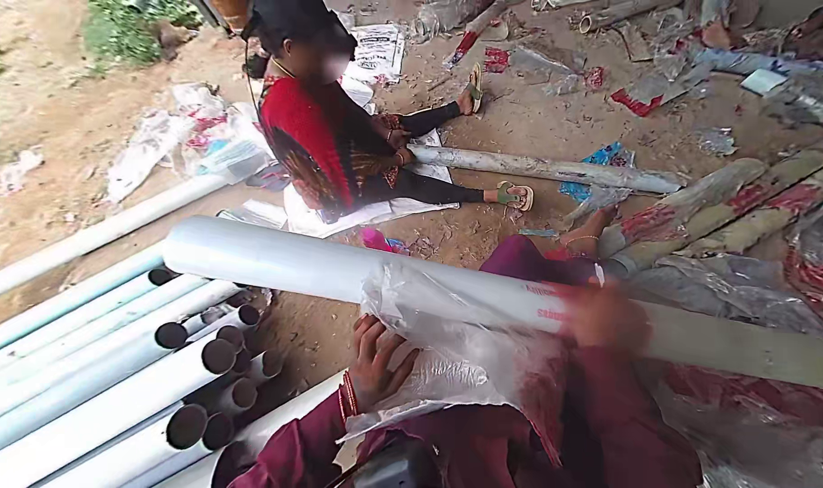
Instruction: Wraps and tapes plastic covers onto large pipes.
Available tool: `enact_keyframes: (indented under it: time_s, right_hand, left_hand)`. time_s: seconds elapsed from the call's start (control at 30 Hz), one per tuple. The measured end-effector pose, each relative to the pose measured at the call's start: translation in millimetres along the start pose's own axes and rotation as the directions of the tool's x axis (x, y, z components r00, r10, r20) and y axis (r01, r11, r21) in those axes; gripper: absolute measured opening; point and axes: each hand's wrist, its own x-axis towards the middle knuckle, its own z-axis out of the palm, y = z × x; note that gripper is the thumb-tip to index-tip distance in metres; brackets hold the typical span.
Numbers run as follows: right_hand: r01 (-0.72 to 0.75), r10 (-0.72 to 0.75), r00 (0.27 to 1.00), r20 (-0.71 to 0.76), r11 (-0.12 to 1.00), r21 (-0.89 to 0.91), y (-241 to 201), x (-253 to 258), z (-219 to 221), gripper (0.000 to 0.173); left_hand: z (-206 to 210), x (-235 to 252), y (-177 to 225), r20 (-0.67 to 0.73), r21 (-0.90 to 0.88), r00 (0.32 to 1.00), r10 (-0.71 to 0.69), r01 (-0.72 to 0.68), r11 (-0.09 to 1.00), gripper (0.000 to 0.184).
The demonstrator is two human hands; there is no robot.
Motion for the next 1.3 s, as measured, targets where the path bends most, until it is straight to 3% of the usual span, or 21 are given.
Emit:
enact_keyframes:
  time_s: [0.07, 0.13, 0.2, 0.27, 0.3, 0.37, 0.43, 0.5, 0.6, 0.67, 0.77, 0.93, 1.1, 1.23, 1.3]
  right_hand:
    - [0.02, -0.027, 0.998, 0.05, 0.991, 0.135, -7.5, 0.0, -14.4, 0.044]
    - [0.168, -0.222, 0.971, 0.09, 0.898, 0.407, -21.4, -7.0, -22.7, 0.041]
    - [0.349, -0.532, 0.839, 0.115, 0.688, 0.637, -42.5, -20.2, -25.0, 0.053]
    - [0.453, -0.778, 0.611, 0.147, 0.496, 0.741, -67.9, -35.9, -26.8, 0.077]
    - [0.516, -0.836, 0.532, 0.138, 0.449, 0.729, -80.0, -43.6, -28.3, 0.087]
    - [0.642, -0.864, 0.495, 0.09, 0.433, 0.633, -96.5, -58.0, -33.0, 0.098]
    - [0.68, -0.862, 0.507, 0.015, 0.411, 0.607, -100.9, -67.4, -30.0, 0.092]
    - [0.661, -0.836, 0.549, -0.021, 0.419, 0.623, -100.4, -75.0, -25.2, 0.072]
    - [0.602, -0.755, 0.652, -0.066, 0.463, 0.651, -106.6, -79.4, -23.3, 0.039]
    - [0.634, -0.738, 0.657, -0.154, 0.431, 0.642, -106.4, -77.9, -20.8, 0.023]
    - [0.797, -0.774, 0.522, -0.359, 0.291, 0.529, -106.9, -78.2, -22.8, 0.008]
    - [0.883, -0.841, 0.341, -0.42, 0.132, 0.451, -98.9, -84.9, -33.8, 0.014]
    - [0.821, -0.883, 0.245, -0.4, -0.03, 0.571, -81.1, -110.4, -37.9, 0.017]
    - [0.749, -0.874, 0.298, -0.383, -0.035, 0.662, -71.0, -120.4, -33.2, 0.015]
    - [0.748, -0.883, 0.269, -0.384, -0.06, 0.661, -68.8, -120.1, -32.9, 0.016]
  left_hand:
    - [5.7, 2.1, -15.1, -0.297, 0.074, 0.928, -0.223, 0.255, 0.964, 0.061]
    - [1.6, 16.9, -24.4, -0.403, -0.126, 0.791, -0.459, 0.449, 0.885, 0.103]
    - [-1.5, 35.5, -17.2, -0.281, -0.468, 0.63, -0.724, 0.569, 0.676, 0.122]
    - [-1.6, 55.0, -14.4, -0.04, -0.757, 0.436, -0.899, 0.574, 0.313, 0.105]
    - [-1.3, 63.2, -18.5, 0.054, -0.826, 0.402, -0.914, 0.532, 0.185, 0.096]
    - [-3.3, 76.5, -34.0, 0.129, -0.883, 0.451, -0.883, 0.458, 0.105, 0.097]
    - [-4.0, 98.6, -42.7, 0.121, -0.915, 0.381, -0.917, 0.401, 0.046, 0.069]
    - [2.6, 111.5, -50.3, 0.088, -0.911, 0.281, -0.956, 0.411, 0.037, 0.058]
    - [9.2, 123.3, -56.6, 0.069, -0.885, 0.236, -0.969, 0.463, 0.049, 0.061]
    - [8.9, 130.7, -50.9, 0.085, -0.864, 0.217, -0.972, 0.502, 0.036, 0.061]
    - [4.7, 145.1, -41.6, 0.116, -0.842, 0.183, -0.976, 0.54, 0.001, 0.063]
    - [6.0, 159.0, -35.5, 0.106, -0.829, 0.158, -0.982, 0.56, 0.001, 0.056]
    - [14.4, 178.1, -45.2, 0.148, -0.795, 0.138, -0.979, 0.605, -0.035, 0.075]
    - [26.8, 186.5, -57.0, 0.157, -0.79, 0.167, -0.973, 0.613, -0.022, 0.087]
    - [31.5, 186.8, -59.5, 0.147, -0.78, 0.174, -0.974, 0.626, -0.006, 0.089]
